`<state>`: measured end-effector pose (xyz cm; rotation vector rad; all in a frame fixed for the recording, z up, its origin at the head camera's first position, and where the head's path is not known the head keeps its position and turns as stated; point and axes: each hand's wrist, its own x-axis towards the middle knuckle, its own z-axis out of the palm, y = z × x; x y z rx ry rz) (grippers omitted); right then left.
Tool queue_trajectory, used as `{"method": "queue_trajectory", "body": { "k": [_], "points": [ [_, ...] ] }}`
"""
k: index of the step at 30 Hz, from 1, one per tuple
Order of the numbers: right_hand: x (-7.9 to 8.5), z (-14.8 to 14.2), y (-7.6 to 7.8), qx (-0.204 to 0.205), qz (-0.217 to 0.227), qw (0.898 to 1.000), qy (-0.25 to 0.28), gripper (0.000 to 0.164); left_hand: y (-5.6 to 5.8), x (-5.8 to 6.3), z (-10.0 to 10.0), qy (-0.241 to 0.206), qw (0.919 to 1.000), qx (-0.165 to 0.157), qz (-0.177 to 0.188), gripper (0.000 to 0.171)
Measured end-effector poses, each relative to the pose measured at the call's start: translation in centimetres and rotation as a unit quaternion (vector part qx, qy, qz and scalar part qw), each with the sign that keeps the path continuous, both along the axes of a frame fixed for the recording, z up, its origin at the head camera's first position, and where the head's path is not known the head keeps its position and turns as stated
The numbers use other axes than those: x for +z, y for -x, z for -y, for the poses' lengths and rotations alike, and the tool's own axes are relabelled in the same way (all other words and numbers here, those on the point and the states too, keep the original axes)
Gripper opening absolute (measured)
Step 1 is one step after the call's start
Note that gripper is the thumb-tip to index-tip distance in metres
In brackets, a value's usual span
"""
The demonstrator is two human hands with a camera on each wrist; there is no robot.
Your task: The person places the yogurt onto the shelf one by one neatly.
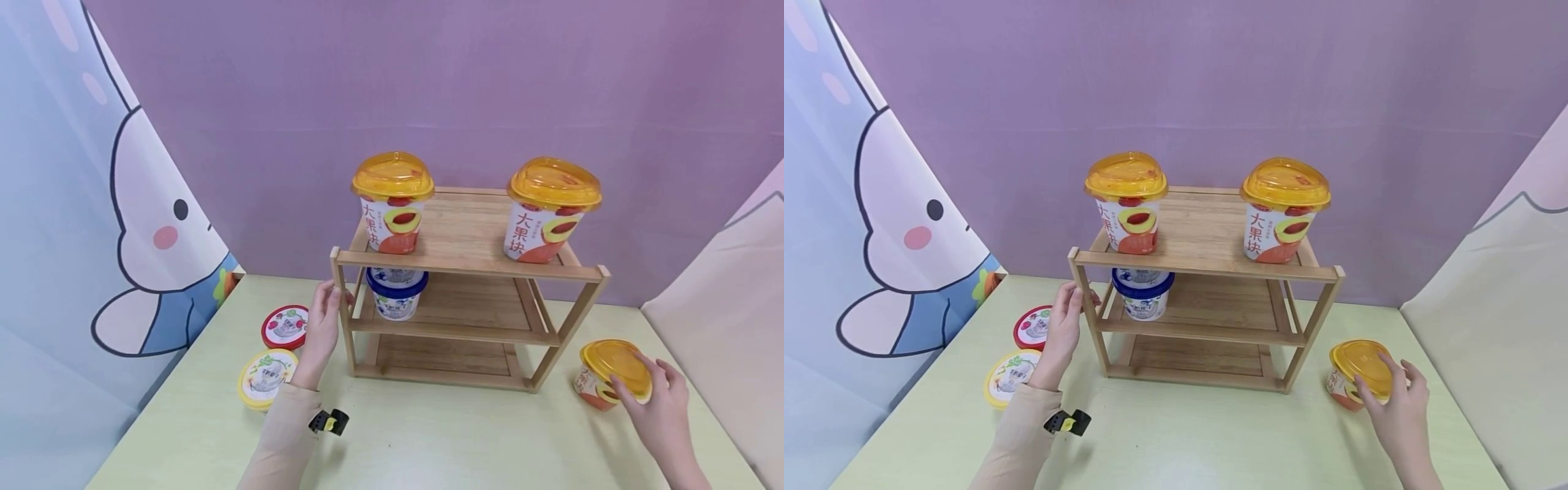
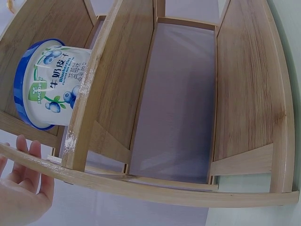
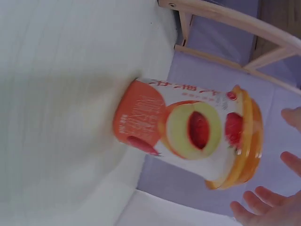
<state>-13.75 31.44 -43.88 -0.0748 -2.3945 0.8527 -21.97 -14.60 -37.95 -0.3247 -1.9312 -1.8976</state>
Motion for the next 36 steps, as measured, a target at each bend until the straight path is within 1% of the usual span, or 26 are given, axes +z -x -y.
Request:
{"method": "queue_trajectory", "body": {
  "k": [4, 7, 14, 17, 22, 24, 29, 32, 36],
  "points": [
    [-0.5, -0.5, -0.1, 0.021, 0.041, 0.998, 0.033, 0.057, 0.0, 0.0, 0.0, 0.004, 1.0, 0.001, -0.003, 0.026],
    [-0.8, -0.8, 0.0, 0.026, 0.066, 0.996, 0.05, 0.062, 0.0, 0.0, 0.0, 0.004, 1.0, 0.002, -0.001, 0.025],
    [-1.5, -1.4, 0.5, 0.021, 0.089, 0.991, 0.1, 0.067, -0.1, 0.0, 0.0, 0.009, 0.9999, 0.005, 0.006, 0.027],
    [-1.7, -1.5, 0.7, 0.024, 0.084, 0.99, 0.114, 0.069, -0.1, 0.0, 0.0, 0.013, 0.9999, 0.005, 0.007, 0.029],
    [-1.9, -1.5, 1.2, 0.029, 0.051, 0.992, 0.116, 0.067, -0.1, 0.0, 0.0, 0.014, 0.9998, 0.005, 0.009, 0.031],
    [-1.9, -1.5, 1.3, 0.026, 0.057, 0.991, 0.115, 0.067, -0.2, 0.0, 0.0, 0.014, 0.9998, 0.006, 0.012, 0.03],
    [-2.1, -1.5, 1.2, 0.015, 0.086, 0.989, 0.118, 0.068, -0.2, 0.1, 0.0, 0.011, 0.9998, 0.005, 0.013, 0.028],
    [-2.3, -1.6, 1.2, 0.013, 0.087, 0.989, 0.12, 0.067, -0.2, 0.1, 0.0, 0.006, 1.0, 0.001, 0.007, 0.027],
    [-2.4, -1.7, 1.4, 0.02, 0.076, 0.99, 0.119, 0.066, -0.1, 0.1, 0.0, 0.001, 1.0, -0.001, 0.006, 0.028]
  ]
}}
